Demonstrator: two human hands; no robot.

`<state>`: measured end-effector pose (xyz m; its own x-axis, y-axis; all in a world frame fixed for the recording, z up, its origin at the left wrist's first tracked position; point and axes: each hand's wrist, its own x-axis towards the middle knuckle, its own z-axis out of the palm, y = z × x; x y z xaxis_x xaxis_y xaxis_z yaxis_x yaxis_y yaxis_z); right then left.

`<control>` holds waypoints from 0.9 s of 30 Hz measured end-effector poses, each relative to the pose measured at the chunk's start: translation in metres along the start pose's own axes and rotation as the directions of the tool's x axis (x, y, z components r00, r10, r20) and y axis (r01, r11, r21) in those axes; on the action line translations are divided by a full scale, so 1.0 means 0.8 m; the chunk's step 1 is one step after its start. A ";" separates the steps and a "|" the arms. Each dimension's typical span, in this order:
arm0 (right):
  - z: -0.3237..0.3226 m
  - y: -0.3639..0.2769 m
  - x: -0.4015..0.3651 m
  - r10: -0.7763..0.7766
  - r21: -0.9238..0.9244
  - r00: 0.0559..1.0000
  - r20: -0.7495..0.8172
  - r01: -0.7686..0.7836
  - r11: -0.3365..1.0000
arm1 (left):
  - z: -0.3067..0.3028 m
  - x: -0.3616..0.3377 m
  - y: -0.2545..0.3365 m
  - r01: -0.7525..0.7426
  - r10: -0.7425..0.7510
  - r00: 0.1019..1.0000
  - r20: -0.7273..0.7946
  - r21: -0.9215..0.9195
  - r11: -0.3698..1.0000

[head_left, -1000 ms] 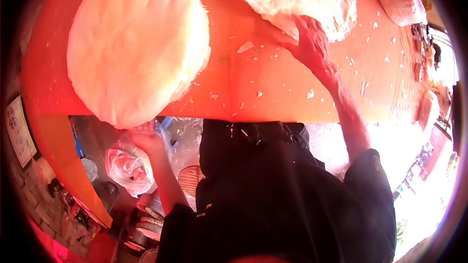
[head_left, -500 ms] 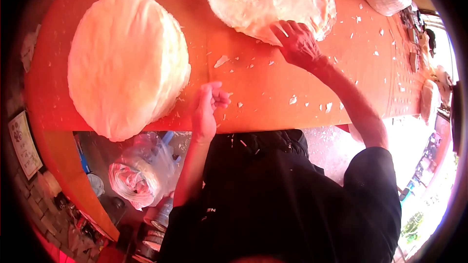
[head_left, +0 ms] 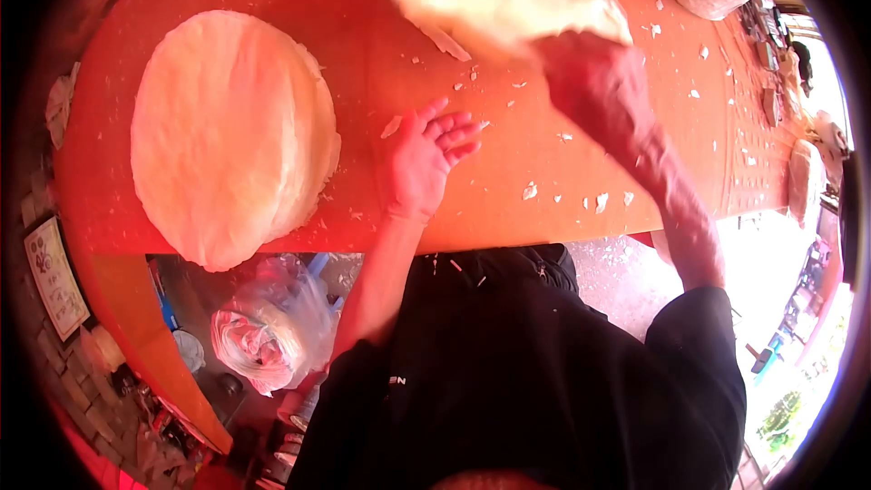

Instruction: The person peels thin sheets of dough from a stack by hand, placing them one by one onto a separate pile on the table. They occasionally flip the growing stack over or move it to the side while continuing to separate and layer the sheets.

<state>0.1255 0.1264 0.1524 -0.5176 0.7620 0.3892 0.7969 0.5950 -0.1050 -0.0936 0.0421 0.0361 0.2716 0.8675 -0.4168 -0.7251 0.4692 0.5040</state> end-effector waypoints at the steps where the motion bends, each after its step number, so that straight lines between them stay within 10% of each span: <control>1: 0.003 -0.015 -0.015 -0.032 0.073 0.998 0.057 0.028 0.997 | 0.010 0.002 0.000 -0.023 0.029 0.998 0.054 -0.115 0.993; 5: 0.045 -0.044 -0.082 0.114 0.161 0.865 0.488 -0.217 0.963 | 0.029 0.003 -0.001 -0.129 0.134 0.991 0.009 -0.219 0.967; 11: 0.032 -0.063 -0.080 0.237 0.574 0.932 0.275 -0.357 0.737 | 0.043 -0.006 0.005 -0.157 0.154 0.988 -0.033 -0.201 0.967; 19: 0.023 -0.047 -0.067 0.322 0.691 0.735 0.597 -0.675 0.260 | 0.054 -0.004 0.014 -0.132 0.122 0.989 -0.084 -0.135 0.982; 23: 0.022 -0.066 -0.057 0.276 0.588 0.859 0.432 -0.500 0.636 | 0.045 -0.003 0.011 -0.099 0.115 0.987 -0.110 0.136 0.986; 27: 0.036 -0.075 -0.052 0.385 0.615 0.821 0.420 -0.570 0.545 | 0.053 -0.001 0.008 -0.053 0.073 0.968 -0.239 0.089 0.995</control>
<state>0.0904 0.0665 0.1157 -0.2491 0.9627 -0.1055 0.5375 0.0468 -0.8419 -0.0715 0.0516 0.0715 0.0586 0.8347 -0.5476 -0.6791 0.4354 0.5909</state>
